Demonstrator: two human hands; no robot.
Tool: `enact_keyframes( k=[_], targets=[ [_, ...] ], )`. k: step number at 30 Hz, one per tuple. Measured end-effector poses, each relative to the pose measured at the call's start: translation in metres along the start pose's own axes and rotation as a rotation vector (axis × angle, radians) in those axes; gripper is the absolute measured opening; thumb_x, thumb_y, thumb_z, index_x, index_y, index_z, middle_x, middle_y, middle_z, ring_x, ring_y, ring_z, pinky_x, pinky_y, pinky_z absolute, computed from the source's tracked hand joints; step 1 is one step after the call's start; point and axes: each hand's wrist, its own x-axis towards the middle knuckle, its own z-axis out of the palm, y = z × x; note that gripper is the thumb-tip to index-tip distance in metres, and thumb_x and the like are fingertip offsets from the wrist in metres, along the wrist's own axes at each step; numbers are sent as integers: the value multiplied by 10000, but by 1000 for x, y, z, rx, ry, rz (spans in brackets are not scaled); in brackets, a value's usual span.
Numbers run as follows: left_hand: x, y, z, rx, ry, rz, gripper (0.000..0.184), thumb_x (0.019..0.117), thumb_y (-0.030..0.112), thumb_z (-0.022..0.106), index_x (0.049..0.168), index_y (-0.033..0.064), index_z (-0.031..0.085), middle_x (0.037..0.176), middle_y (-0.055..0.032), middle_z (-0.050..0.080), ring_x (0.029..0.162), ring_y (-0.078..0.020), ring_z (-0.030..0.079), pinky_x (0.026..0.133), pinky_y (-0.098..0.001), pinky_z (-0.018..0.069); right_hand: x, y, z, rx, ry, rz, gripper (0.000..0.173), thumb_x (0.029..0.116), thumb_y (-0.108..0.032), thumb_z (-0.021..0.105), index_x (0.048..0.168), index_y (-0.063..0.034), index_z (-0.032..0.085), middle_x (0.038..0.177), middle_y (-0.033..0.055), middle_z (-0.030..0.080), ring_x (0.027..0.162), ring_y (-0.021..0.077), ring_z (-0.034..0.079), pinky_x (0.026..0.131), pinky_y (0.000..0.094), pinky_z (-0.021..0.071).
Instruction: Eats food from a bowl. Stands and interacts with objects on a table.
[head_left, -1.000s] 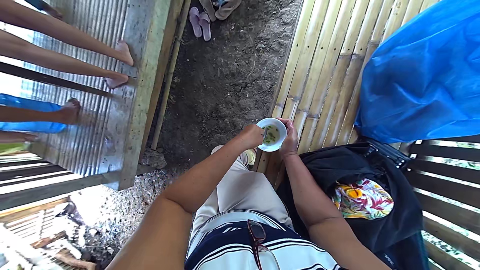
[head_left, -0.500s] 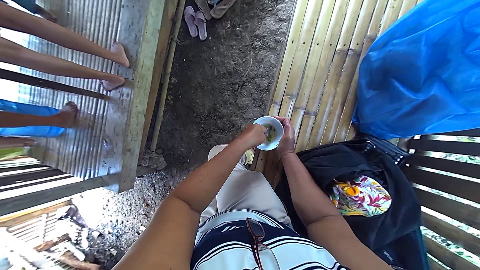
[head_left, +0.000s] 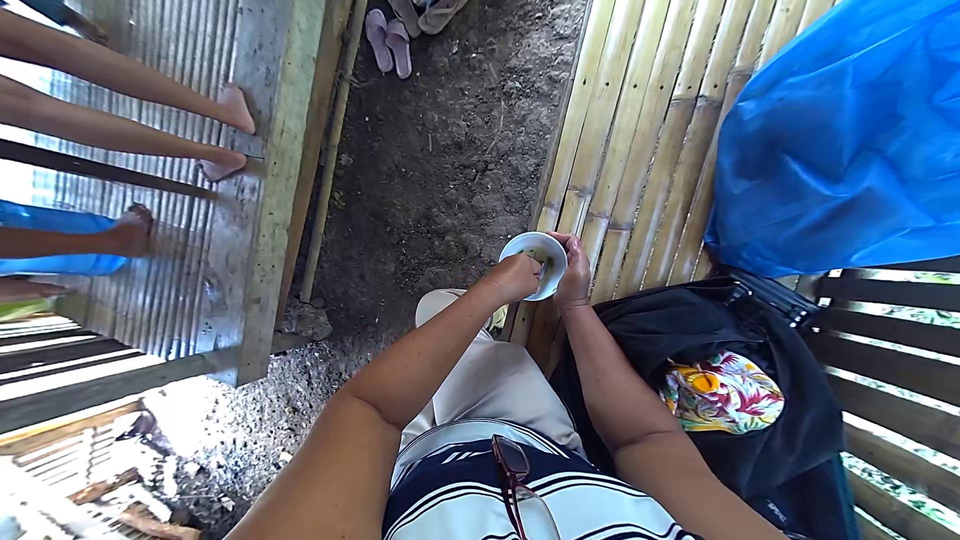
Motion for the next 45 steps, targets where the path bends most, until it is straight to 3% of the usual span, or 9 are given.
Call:
enact_keyframes(
  k=[7,12,17,21,32,35,39,43,45],
  targets=[
    [-6,9,7,87,-6,-5,193,999,121,564,1057,43,731,995,-160,724,975,-327,692,876,-578,533,0,2,0,15,3,8,603,1065,-266,123,1207,33,627,1201,160,682,1157,196,635,1025,386,505],
    [-11,19,11,207,-16,-50,251,999,125,549,1177,73,718,1142,-177,716,1110,-363,679,917,-620,531,0,-1,0,-1,-6,20,604,1066,-267,121,1213,28,627,1200,156,677,1153,194,633,1026,384,504],
    [-6,20,14,226,-61,-16,174,941,95,599,1059,27,709,1039,-190,704,1019,-368,684,841,-614,543,0,1,1,-26,-8,-9,584,1066,-276,141,1208,24,622,1202,151,666,1162,188,621,1033,379,495],
    [0,15,12,256,-119,64,163,926,85,616,1039,19,714,1013,-180,704,1001,-355,682,844,-603,543,0,4,2,-39,-5,0,558,1062,-282,168,1215,14,616,1218,153,659,1172,194,618,1034,387,499],
    [-15,37,-3,722,-273,167,128,906,73,663,1005,-8,667,993,-186,687,955,-374,687,738,-591,546,-1,-5,4,14,14,58,577,1070,-281,120,1196,-6,611,1159,124,688,1096,167,650,976,367,529],
    [-12,37,-5,671,-302,166,110,911,71,657,967,-24,661,998,-200,678,962,-381,682,752,-602,549,-3,-1,3,3,38,47,590,1073,-281,116,1199,8,615,1179,143,686,1121,184,647,993,380,523],
    [-4,29,-11,521,-332,209,126,934,38,621,827,-20,654,854,-171,647,832,-334,651,722,-546,526,-2,0,4,-8,46,35,593,1071,-265,116,1212,33,609,1200,163,676,1146,191,637,1015,377,509],
    [-17,43,0,690,-286,141,128,923,67,653,1012,-23,672,1023,-208,680,985,-401,676,751,-630,544,-3,-1,4,3,38,39,591,1071,-276,121,1206,18,615,1178,149,690,1120,184,651,997,377,522],
    [-21,45,-1,708,-287,131,155,920,73,659,1044,-19,670,1044,-209,679,1001,-404,672,759,-633,539,-1,-1,4,21,26,41,589,1071,-273,120,1204,18,615,1174,146,686,1115,182,648,996,376,521]
  ],
)
